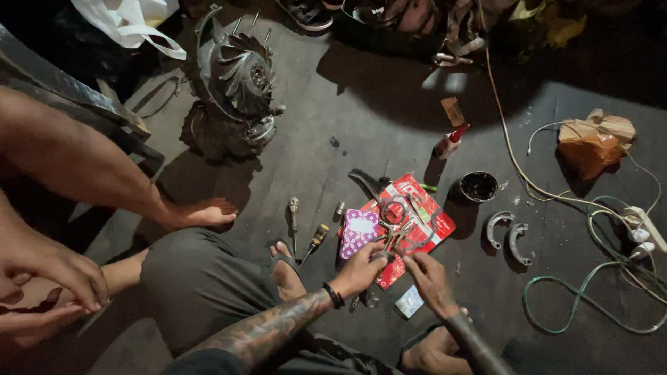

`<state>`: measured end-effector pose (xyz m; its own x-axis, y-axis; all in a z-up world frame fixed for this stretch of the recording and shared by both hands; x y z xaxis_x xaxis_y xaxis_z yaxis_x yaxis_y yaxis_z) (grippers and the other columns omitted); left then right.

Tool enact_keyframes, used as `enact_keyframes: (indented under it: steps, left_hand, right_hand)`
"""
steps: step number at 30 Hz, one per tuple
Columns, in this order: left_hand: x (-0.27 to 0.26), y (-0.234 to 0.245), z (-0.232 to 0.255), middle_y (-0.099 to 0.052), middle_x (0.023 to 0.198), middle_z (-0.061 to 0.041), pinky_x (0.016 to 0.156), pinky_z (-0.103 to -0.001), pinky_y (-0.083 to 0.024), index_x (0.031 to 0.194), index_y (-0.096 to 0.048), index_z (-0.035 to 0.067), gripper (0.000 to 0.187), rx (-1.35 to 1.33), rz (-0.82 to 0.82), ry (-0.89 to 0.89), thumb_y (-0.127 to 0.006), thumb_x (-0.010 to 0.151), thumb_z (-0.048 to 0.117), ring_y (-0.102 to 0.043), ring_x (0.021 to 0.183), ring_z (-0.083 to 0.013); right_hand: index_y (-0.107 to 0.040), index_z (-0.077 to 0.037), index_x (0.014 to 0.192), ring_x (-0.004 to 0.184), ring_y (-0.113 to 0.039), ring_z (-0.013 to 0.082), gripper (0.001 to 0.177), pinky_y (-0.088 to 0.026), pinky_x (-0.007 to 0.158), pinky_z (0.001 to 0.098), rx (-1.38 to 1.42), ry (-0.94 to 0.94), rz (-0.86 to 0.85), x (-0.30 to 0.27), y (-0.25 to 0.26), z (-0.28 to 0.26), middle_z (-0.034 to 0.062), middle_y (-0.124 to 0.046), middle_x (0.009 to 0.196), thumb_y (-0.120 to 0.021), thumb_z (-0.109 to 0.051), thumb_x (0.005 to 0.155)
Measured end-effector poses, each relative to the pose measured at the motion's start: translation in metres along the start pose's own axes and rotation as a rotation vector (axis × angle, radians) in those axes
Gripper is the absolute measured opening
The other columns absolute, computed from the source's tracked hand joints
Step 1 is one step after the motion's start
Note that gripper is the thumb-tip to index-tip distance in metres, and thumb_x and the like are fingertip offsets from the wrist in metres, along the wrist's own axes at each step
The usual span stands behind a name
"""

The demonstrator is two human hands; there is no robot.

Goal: The person sits on the floor and cleans a curved metal brake shoe using a small brush and a white cloth. They scrub the surface with the brush, then wipe it with the cloth, repeating the process on different sections of the part.

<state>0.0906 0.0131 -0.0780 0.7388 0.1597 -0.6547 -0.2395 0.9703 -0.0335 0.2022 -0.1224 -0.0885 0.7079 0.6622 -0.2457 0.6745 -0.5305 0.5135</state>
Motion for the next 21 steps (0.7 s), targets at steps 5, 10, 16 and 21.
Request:
enact_keyframes:
  steps: [5, 10, 16, 21]
  left_hand:
    - [0.022, 0.000, -0.017, -0.059, 0.077, -0.004, 0.059, -0.034, -0.038, 0.137, -0.055, 0.012, 0.044, -0.034, 0.050, -0.037, -0.056, 0.095, 0.025, -0.051, 0.065, -0.0148]
    - [0.018, -0.005, -0.012, -0.066, 0.107, -0.012, 0.061, -0.033, -0.049, 0.140, -0.050, 0.010, 0.047, -0.111, 0.010, -0.001, -0.061, 0.095, 0.013, -0.061, 0.072, -0.0185]
    - [0.029, -0.009, -0.001, -0.061, 0.125, -0.019, 0.074, -0.030, -0.060, 0.141, -0.031, 0.013, 0.062, -0.365, 0.001, -0.242, -0.065, 0.089, 0.014, -0.077, 0.085, -0.0249]
    - [0.034, 0.024, 0.002, -0.058, 0.104, -0.014, 0.045, -0.028, -0.049, 0.123, -0.028, 0.026, 0.051, -0.719, 0.090, -0.231, -0.062, 0.097, -0.001, -0.077, 0.094, -0.0296]
  right_hand:
    - [-0.050, -0.014, 0.072, 0.066, -0.041, 0.0120, 0.039, -0.033, 0.063, 0.0317, -0.028, -0.011, -0.083, -0.014, -0.005, -0.016, -0.0012, -0.044, 0.068, -0.058, -0.038, 0.102]
    - [-0.069, -0.015, 0.075, 0.062, -0.045, 0.0114, 0.040, -0.030, 0.061, 0.0307, -0.094, -0.210, -0.009, -0.012, 0.006, 0.034, 0.0005, -0.053, 0.063, -0.058, -0.045, 0.099]
    - [-0.061, -0.005, 0.139, 0.118, -0.062, 0.0165, 0.057, -0.047, 0.103, 0.0321, 0.582, -0.182, -0.184, -0.030, -0.051, 0.038, 0.0071, -0.070, 0.125, -0.074, -0.022, 0.086]
    - [-0.071, -0.005, 0.110, 0.082, -0.059, 0.0155, 0.029, -0.047, 0.076, 0.0316, 0.658, -0.275, -0.115, -0.039, -0.047, 0.032, 0.0058, -0.063, 0.086, -0.080, -0.014, 0.085]
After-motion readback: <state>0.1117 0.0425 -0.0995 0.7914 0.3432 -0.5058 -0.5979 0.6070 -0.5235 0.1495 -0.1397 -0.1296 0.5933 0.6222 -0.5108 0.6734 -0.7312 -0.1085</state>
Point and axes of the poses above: each hand's wrist, its own x-axis towards the middle knuckle, its own y-axis out of the back of the hand, z = x × y, the point moved 10 cm from there along x, towards the middle knuckle
